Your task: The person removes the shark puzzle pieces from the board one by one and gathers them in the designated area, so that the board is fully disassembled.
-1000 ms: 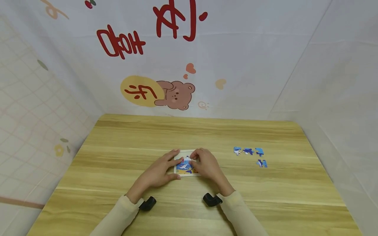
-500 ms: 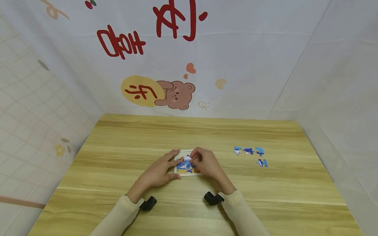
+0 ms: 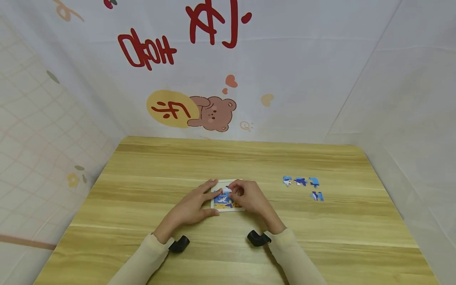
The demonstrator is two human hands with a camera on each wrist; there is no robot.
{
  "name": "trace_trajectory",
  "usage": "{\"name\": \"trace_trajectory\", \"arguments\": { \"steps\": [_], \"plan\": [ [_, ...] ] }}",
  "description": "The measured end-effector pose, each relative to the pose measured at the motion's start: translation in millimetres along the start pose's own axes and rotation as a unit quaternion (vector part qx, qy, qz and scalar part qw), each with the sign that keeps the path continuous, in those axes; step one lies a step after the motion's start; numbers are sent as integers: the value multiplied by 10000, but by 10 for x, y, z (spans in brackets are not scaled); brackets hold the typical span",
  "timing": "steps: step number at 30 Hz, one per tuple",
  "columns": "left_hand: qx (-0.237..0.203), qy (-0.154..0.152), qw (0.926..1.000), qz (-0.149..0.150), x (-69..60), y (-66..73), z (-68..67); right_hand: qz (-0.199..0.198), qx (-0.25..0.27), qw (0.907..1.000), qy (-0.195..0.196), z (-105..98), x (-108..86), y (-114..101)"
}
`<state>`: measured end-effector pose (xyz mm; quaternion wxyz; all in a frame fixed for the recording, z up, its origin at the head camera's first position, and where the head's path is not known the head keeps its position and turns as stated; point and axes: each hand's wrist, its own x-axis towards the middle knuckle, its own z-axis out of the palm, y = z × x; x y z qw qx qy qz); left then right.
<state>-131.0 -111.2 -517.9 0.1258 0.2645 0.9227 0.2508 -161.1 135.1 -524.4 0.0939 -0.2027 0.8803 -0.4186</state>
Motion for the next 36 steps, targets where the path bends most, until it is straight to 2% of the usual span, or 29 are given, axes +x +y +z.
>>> {"name": "trace_trajectory", "arguments": {
  "steps": [3, 6, 10, 14, 27, 36],
  "plan": [
    [-135, 128, 9997, -150, 21, 45, 11, -25, -63, 10000, 38, 6, 0, 8],
    [-182, 460, 9982, -339, 74, 114, 48, -36, -109, 9999, 98, 8, -3, 23],
    [38, 937, 9942, -533, 133, 215, 106, -1, -163, 9997, 157, 14, -12, 49],
    [199, 1193, 9903, -682, 147, 265, 132, 59, -234, 9994, 235, 27, 10, 33],
    [177, 1267, 9889, -762, 124, 265, 141, 677, -129, 9964, 501, 91, 66, -72],
    [123, 1243, 9887, -826, 128, 281, 125, 902, 40, 9944, 545, 96, 80, -86]
  ]
}}
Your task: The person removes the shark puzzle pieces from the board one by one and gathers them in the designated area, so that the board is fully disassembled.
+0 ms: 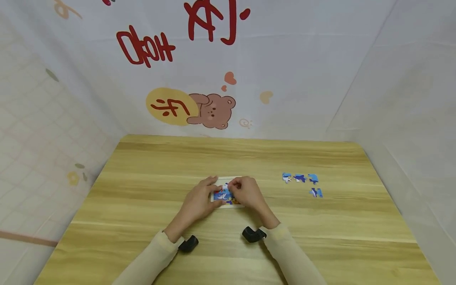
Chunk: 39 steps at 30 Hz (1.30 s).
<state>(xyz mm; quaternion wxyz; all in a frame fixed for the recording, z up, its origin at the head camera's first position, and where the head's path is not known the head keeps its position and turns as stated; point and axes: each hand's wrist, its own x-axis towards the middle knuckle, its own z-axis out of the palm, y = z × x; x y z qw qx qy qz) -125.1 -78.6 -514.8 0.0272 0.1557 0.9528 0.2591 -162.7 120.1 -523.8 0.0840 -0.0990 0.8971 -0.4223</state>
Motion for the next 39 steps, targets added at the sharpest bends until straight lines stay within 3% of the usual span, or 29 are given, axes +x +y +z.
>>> {"name": "trace_trajectory", "arguments": {
  "steps": [8, 17, 22, 31, 39],
  "plan": [
    [-36, 19, 10000, -56, -8, 12, 3, 125, 148, 9998, -76, -27, -11, -8],
    [-26, -8, 9999, -99, 1, 0, -16, 50, 763, 9959, -479, -161, 26, 118],
    [-84, -3, 10000, 46, 2, -29, -20, 192, 1085, 9930, -422, -303, -27, 187],
    [-319, -74, 9994, 62, -12, -147, -5, 177, 1086, 9934, -309, -544, -164, 286],
    [-277, -653, 9974, 147, -20, -173, -62, 132, 689, 9975, -43, -779, -293, 333]
  ]
}}
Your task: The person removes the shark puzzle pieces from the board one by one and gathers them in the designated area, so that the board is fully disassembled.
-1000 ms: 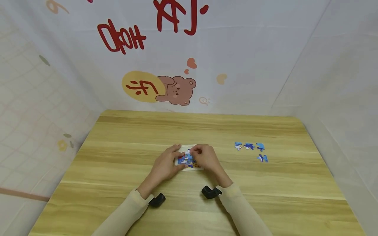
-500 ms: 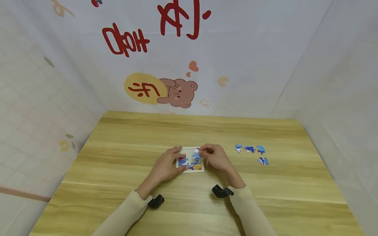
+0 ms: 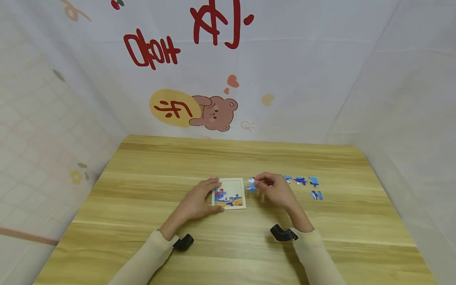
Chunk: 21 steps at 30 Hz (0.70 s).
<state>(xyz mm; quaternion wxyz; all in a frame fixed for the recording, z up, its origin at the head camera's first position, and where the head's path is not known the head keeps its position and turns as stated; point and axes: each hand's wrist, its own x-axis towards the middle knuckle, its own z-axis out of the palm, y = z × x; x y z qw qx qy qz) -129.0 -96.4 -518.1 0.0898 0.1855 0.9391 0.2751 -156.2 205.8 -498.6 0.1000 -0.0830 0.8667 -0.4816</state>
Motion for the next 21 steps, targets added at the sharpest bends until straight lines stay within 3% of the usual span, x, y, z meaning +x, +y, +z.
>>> {"name": "trace_trajectory", "arguments": {
  "steps": [7, 21],
  "plan": [
    [200, -290, 9993, 132, 4, -13, 10, -91, -374, 9990, 207, -161, -79, 125],
    [126, -243, 9996, 0, 16, -10, -11, 59, -946, 9933, 654, -619, -249, 440]
  ]
}}
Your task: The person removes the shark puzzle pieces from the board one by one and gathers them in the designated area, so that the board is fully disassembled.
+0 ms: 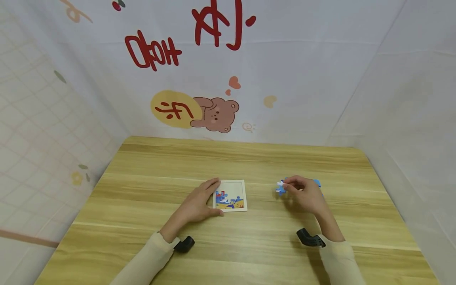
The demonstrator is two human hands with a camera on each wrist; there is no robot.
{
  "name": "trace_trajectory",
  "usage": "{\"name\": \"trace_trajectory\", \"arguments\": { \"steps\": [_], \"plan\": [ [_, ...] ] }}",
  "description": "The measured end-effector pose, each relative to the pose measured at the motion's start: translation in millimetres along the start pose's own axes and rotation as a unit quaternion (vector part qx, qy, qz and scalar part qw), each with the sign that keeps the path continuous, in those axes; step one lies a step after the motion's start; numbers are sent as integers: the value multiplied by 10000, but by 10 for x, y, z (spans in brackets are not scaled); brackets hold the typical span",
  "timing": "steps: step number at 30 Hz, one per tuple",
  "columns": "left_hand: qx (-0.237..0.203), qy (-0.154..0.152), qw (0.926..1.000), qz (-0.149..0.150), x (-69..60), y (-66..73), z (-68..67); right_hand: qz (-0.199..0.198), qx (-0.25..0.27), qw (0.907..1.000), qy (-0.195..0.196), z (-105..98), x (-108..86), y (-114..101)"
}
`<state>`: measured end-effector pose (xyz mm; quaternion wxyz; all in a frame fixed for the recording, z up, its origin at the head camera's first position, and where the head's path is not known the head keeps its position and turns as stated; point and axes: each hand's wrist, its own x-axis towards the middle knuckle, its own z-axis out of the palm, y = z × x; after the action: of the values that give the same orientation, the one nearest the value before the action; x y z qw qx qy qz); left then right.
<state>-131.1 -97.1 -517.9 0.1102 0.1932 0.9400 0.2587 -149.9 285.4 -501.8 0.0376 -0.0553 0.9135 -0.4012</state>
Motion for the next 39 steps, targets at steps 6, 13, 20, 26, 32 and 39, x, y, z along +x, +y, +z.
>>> {"name": "trace_trajectory", "arguments": {
  "steps": [6, 13, 20, 26, 32, 39],
  "plan": [
    [55, -43, 10000, 28, -11, -5, -2, 62, -383, 9991, 151, -161, -77, 184],
    [116, -73, 9999, 60, -9, -7, -6, 162, -812, 9960, 327, -333, -172, 366],
    [162, -48, 9998, 94, -8, -21, 3, 239, -977, 9945, 289, -398, -214, 481],
    [33, -34, 9999, 153, -24, -15, -3, 188, -1164, 9927, 266, -348, -201, 526],
    [34, -41, 9999, 161, -28, -10, -10, 37, -1481, 9880, 434, -297, -179, 546],
    [43, -58, 9999, 153, -30, -4, -17, -126, -1664, 9833, 722, -275, -182, 575]
  ]
}}
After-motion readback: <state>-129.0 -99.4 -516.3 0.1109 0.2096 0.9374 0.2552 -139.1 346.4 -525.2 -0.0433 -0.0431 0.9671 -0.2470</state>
